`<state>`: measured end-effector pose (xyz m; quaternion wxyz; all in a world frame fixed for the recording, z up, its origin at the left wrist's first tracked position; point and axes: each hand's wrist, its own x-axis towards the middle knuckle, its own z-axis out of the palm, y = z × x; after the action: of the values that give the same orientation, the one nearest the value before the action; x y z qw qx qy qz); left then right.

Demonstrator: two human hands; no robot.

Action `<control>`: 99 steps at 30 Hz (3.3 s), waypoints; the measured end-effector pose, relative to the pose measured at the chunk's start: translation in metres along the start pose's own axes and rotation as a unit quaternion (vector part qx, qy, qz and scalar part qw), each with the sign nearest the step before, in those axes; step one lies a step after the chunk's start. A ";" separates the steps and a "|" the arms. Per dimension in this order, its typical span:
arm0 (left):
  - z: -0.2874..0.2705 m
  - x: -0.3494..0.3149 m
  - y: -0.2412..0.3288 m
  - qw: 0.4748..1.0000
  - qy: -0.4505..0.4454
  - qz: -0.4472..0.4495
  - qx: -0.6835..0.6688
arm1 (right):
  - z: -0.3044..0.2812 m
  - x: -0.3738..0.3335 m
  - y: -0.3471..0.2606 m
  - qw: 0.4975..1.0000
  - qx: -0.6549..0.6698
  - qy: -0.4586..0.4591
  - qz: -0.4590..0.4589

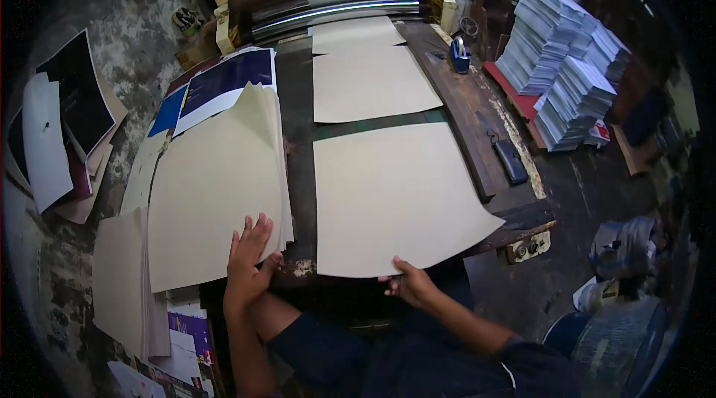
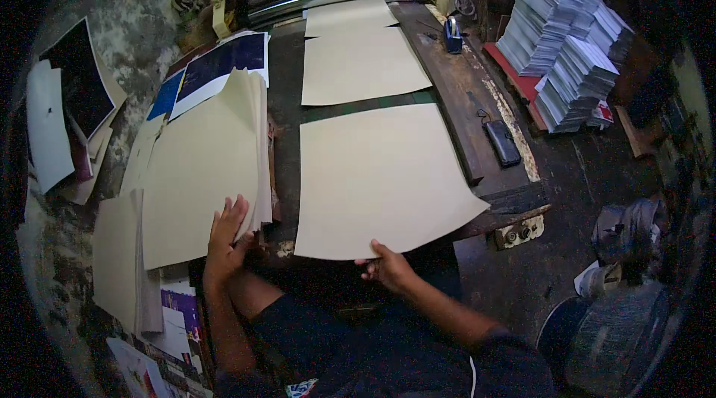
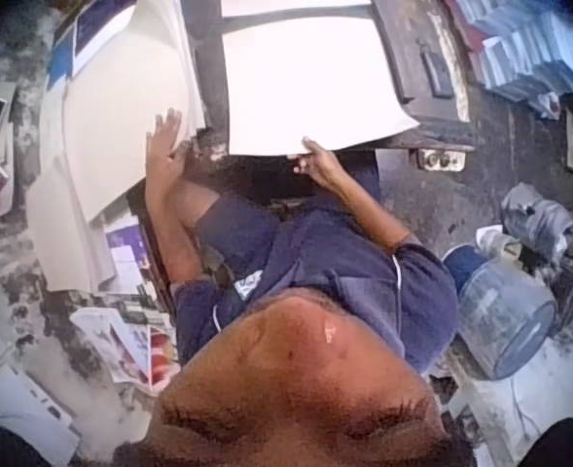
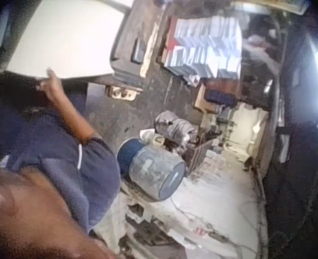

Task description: The person takes sheets of paper from a stack and feeds them onto the conveyor bed of a laminating machine by hand, sliding each sheet toward the rollers.

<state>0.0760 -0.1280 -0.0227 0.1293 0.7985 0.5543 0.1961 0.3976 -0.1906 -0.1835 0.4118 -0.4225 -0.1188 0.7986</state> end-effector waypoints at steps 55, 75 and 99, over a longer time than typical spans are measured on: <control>0.036 -0.010 0.011 0.963 0.243 -0.089 -0.081 | -0.045 0.024 -0.032 0.417 -0.708 0.307 -0.480; 0.004 -0.012 0.055 0.983 0.111 0.114 0.092 | 0.026 0.000 -0.051 0.982 -0.083 -0.047 -0.164; 0.025 -0.021 0.029 0.966 0.251 -0.069 -0.005 | 0.010 0.185 -0.124 0.989 0.088 0.015 -0.117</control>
<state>0.1050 -0.1576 -0.0359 0.0030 0.6829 0.6218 0.3834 0.4024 0.0297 -0.2172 0.5397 -0.3796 -0.0908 0.7459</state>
